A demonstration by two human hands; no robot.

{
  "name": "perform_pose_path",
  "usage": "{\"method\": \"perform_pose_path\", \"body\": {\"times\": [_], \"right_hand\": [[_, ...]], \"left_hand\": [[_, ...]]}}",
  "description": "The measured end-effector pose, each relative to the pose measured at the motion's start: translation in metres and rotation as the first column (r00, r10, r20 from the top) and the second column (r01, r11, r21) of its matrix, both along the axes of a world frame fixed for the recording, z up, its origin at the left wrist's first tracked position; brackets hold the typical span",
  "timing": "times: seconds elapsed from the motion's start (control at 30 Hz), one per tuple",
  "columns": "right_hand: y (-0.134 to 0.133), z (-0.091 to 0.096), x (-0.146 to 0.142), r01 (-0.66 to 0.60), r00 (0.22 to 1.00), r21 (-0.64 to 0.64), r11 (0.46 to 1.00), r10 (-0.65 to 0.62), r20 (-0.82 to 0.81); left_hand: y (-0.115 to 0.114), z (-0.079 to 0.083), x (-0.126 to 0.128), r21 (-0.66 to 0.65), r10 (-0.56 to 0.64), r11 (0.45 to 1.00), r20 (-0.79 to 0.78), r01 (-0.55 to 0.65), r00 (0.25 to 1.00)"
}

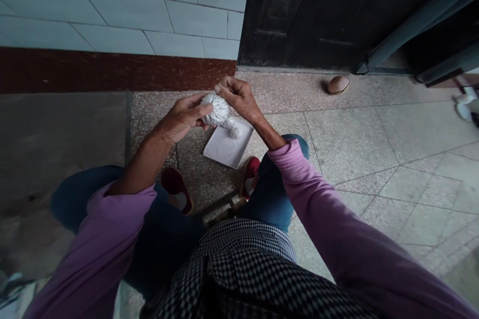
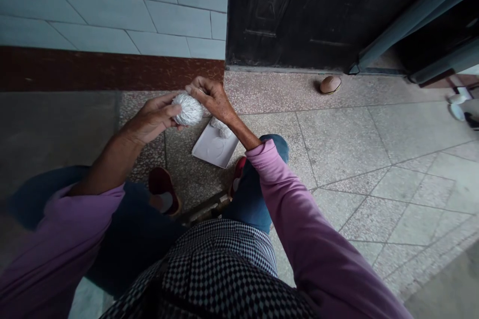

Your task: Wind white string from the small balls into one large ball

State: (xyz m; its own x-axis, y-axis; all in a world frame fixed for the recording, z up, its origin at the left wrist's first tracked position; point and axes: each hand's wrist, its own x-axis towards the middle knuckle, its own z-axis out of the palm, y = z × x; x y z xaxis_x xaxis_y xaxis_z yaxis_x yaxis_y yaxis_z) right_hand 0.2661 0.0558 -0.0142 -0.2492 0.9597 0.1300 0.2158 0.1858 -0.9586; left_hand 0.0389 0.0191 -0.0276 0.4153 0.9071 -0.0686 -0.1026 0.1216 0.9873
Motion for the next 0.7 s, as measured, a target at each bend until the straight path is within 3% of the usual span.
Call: {"method": "perform_pose_path", "body": {"times": [0.2, 0.37, 0.57, 0.7], "right_hand": [[0.001, -0.007, -0.008, -0.015, 0.999, 0.007, 1.0, 0.015, -0.048], [-0.01, -0.011, -0.018, -0.095, 0.99, 0.068, 0.993, 0.087, 0.112], [-0.038, -0.001, -0.022, -0.346, 0.918, 0.0, 0.938, 0.339, 0.207], [-0.038, 0.008, -0.012, -0.358, 0.923, 0.019, 0.933, 0.351, 0.156]], "left_hand": [[0.006, -0.002, 0.004, 0.042, 0.128, 0.99, 0.122, -0.134, 0.984], [0.022, -0.005, -0.005, 0.012, 0.267, 0.958, 0.312, -0.285, 0.912], [0.026, -0.011, -0.02, 0.088, 0.357, 0.926, 0.118, -0.368, 0.927], [0.022, -0.011, -0.018, 0.208, 0.379, 0.913, -0.115, -0.351, 0.918]]}}
